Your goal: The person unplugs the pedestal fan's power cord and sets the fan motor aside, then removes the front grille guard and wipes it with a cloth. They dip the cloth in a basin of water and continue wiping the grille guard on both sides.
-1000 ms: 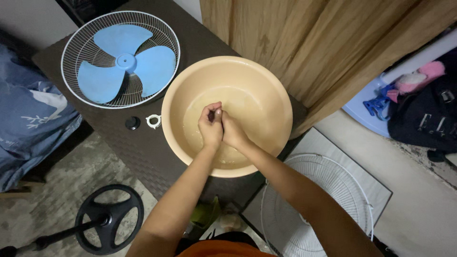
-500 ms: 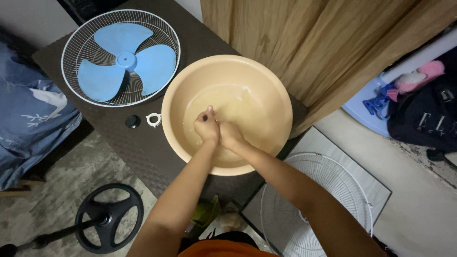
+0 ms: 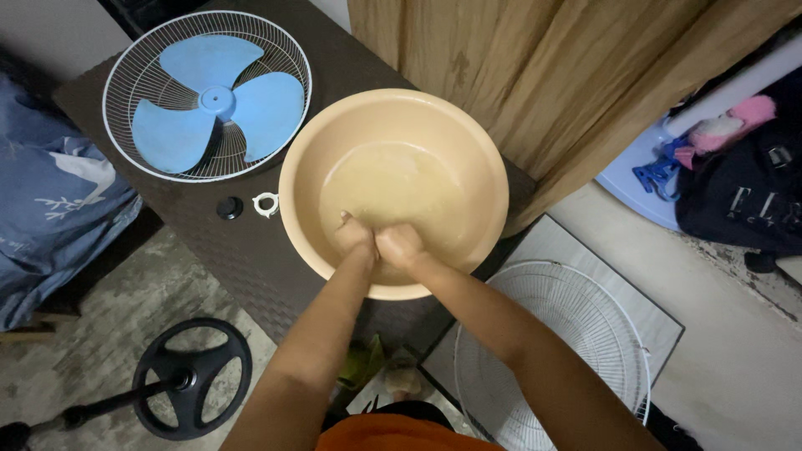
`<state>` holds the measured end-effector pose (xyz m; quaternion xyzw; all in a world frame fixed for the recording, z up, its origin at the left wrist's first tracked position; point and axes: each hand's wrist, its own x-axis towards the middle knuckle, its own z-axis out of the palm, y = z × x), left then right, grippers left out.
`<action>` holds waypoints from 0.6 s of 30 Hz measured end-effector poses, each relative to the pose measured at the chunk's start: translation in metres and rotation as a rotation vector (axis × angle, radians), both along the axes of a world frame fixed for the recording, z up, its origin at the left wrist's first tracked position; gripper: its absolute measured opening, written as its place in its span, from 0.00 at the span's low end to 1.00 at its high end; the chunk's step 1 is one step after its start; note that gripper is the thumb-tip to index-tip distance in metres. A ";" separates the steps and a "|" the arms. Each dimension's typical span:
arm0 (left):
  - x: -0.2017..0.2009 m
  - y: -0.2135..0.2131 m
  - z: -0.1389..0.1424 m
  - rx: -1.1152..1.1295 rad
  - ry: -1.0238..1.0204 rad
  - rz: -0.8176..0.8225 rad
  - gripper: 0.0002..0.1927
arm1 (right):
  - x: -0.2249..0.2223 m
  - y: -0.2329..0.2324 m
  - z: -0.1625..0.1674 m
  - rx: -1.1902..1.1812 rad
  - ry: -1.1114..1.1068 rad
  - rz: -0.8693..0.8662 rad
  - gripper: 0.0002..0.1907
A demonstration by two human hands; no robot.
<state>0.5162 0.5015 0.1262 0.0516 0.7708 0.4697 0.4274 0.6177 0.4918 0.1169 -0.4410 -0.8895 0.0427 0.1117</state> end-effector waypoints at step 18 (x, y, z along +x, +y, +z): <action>-0.019 0.002 -0.057 0.023 -0.509 -0.250 0.12 | 0.027 -0.005 0.015 0.201 -0.141 0.457 0.06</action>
